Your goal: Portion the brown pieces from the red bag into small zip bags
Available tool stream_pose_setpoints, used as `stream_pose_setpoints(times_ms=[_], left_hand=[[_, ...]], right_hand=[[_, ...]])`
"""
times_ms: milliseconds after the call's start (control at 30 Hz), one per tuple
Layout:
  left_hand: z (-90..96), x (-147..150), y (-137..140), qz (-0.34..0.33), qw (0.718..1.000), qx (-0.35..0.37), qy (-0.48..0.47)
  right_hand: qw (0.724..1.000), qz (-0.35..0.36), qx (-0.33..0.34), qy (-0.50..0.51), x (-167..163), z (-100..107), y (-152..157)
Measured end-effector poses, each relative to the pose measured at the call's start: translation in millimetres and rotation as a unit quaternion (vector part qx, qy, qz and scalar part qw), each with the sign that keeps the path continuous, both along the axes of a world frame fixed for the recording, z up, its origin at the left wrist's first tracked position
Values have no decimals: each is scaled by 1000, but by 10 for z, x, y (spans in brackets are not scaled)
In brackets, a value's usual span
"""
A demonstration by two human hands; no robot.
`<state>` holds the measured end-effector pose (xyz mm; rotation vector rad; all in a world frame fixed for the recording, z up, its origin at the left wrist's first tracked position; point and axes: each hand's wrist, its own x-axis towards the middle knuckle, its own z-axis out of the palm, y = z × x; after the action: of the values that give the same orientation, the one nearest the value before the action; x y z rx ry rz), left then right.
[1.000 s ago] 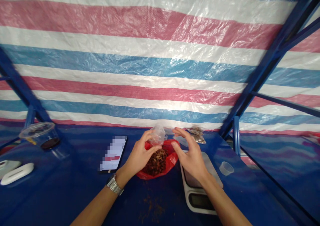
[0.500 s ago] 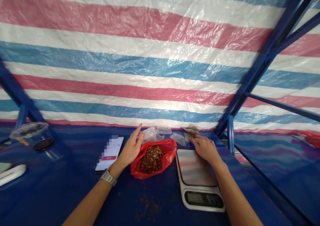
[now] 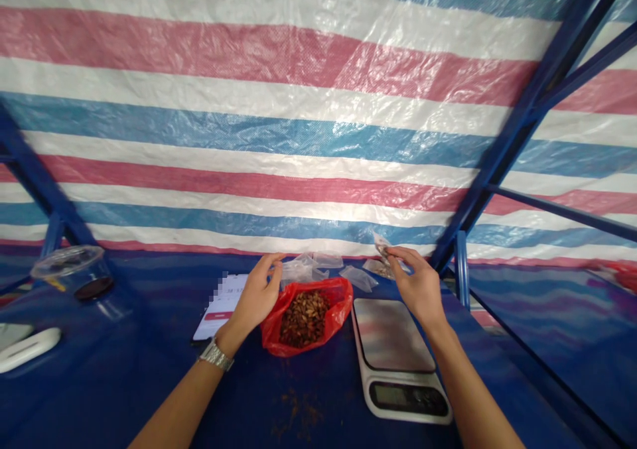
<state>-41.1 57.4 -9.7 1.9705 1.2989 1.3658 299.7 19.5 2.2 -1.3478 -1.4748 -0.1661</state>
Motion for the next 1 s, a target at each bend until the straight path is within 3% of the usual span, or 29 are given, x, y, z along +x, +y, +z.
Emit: stream_pose_setpoints(times_ms=[100,300,433,500,600,700,767,833,1000], left_hand=[[-115,-64,85,-19,998,-9,53],[-375,-116,135,-57,983,-17,172],[-476,-90,143,-40,982,-72,172],[-431,-75,132,-20,987,-79,139],[-219,-45,54,21,995,-16,95],[43,23,-98,-11,998,35,60],[159,102,-209,-94,995,-35,-14],[206,197,-298,-180,974,-110,-86],[181,332,-350,-224,933,-216,-183]], right_hand=[[998,47,30,14,-221,78,-60],[995,91,23,-14,-453,70,-108],[994,106,18,-35,-526,64,-123],[992,111,24,-57,-562,73,-139],[988,116,37,-91,-624,91,-177],[981,135,43,-129,-708,87,-228],[973,155,52,-163,-779,69,-265],[964,174,63,-192,-852,49,-300],[956,195,80,-206,-958,35,-356]])
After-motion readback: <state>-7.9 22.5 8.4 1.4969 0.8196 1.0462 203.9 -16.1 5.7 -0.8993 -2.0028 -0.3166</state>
